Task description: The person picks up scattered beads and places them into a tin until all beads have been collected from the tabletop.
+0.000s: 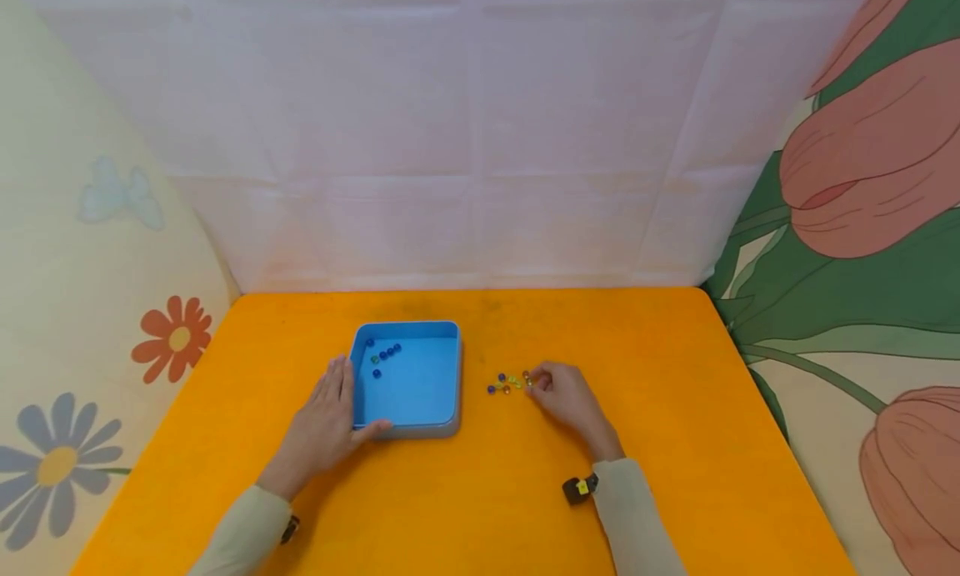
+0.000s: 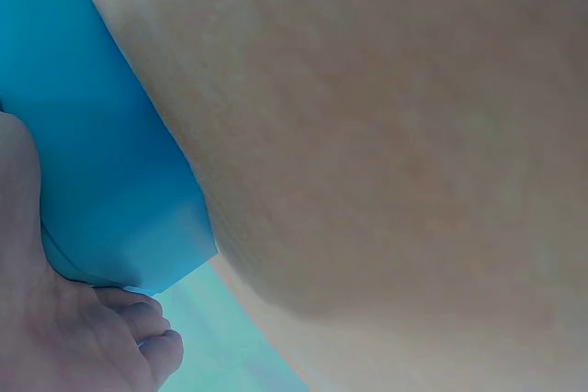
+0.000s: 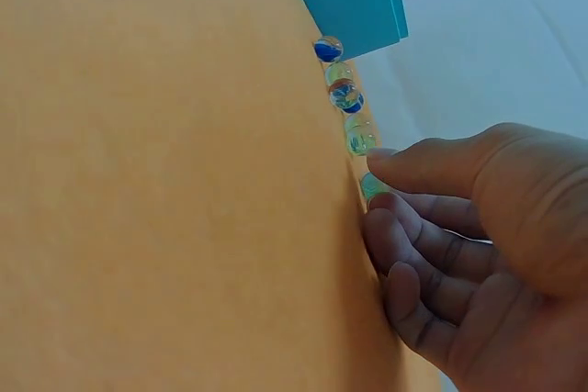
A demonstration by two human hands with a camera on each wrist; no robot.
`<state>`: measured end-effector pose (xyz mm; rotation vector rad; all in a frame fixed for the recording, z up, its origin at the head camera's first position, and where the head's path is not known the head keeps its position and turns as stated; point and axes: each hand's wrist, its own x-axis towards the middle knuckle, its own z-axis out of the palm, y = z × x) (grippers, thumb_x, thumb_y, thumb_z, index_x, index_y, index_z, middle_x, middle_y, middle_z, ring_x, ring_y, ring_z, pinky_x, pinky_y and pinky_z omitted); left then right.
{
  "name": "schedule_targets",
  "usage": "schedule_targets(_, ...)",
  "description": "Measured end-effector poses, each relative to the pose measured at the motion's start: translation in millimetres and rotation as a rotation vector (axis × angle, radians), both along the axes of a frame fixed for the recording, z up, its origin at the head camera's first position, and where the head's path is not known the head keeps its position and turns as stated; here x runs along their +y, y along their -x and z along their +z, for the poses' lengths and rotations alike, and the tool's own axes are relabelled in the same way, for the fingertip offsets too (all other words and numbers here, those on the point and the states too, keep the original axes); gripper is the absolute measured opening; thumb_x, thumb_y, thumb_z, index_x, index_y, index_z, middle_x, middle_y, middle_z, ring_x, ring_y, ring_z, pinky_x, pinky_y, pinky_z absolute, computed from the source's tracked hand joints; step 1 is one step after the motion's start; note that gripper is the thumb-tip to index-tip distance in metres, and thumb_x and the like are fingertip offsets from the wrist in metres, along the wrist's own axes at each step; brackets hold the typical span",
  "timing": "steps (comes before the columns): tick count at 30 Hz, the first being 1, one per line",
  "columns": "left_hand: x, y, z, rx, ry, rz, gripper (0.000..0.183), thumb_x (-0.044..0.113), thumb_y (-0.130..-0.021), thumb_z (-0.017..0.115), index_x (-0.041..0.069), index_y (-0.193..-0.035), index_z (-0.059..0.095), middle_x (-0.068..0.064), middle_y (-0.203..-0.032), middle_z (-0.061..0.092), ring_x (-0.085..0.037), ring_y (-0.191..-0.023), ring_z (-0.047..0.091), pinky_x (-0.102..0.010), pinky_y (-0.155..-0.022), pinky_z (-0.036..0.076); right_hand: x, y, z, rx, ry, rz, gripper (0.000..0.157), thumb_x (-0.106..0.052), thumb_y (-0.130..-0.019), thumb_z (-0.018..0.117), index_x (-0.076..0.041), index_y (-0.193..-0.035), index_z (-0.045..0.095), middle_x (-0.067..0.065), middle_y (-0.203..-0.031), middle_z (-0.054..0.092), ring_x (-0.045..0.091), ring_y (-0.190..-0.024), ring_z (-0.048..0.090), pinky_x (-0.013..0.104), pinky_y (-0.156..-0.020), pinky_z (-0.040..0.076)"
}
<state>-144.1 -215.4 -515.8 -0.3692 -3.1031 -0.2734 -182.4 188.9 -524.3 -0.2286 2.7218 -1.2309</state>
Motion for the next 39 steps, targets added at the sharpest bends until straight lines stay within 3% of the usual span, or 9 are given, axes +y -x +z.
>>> schedule_targets(16, -0.3, -0.5, -0.5, -0.009, -0.008, 0.000, 0.130, 0.087, -0.087, 0.052, -0.011, -0.164, 0.013, -0.033, -0.172, 0.016, -0.050, -0.161, 0.020, -0.061, -0.129, 0.027, -0.4, 3.3, -4.7, 0.051, -0.042, 0.000, 0.020, -0.017, -0.097, 0.076, -0.004, -0.112, 0.076, 0.005, -0.091, 0.073, 0.013, -0.076, 0.062, 0.029, -0.070, 0.054)
schedule_targets(24, 0.5, -0.2, -0.1, -0.002, -0.004, -0.003, 0.127, 0.083, -0.089, 0.056, -0.011, -0.163, 0.014, -0.033, -0.172, 0.016, -0.050, -0.161, 0.020, -0.060, -0.128, 0.028, -1.6, 4.4, -5.8, 0.064, -0.056, -0.007, 0.017, -0.016, -0.097, 0.076, -0.005, -0.110, 0.076, 0.004, -0.089, 0.073, 0.013, -0.076, 0.061, 0.031, -0.071, 0.054)
schedule_targets(39, 0.3, -0.3, -1.0, 0.009, 0.003, -0.008, 0.126, 0.082, -0.089, 0.056, -0.012, -0.163, 0.015, -0.033, -0.172, 0.018, -0.049, -0.161, 0.022, -0.060, -0.129, 0.028, -2.8, 4.1, -5.3, 0.045, -0.042, -0.024, 0.016, -0.015, -0.098, 0.074, -0.004, -0.110, 0.076, 0.007, -0.091, 0.073, 0.014, -0.077, 0.062, 0.032, -0.071, 0.055)
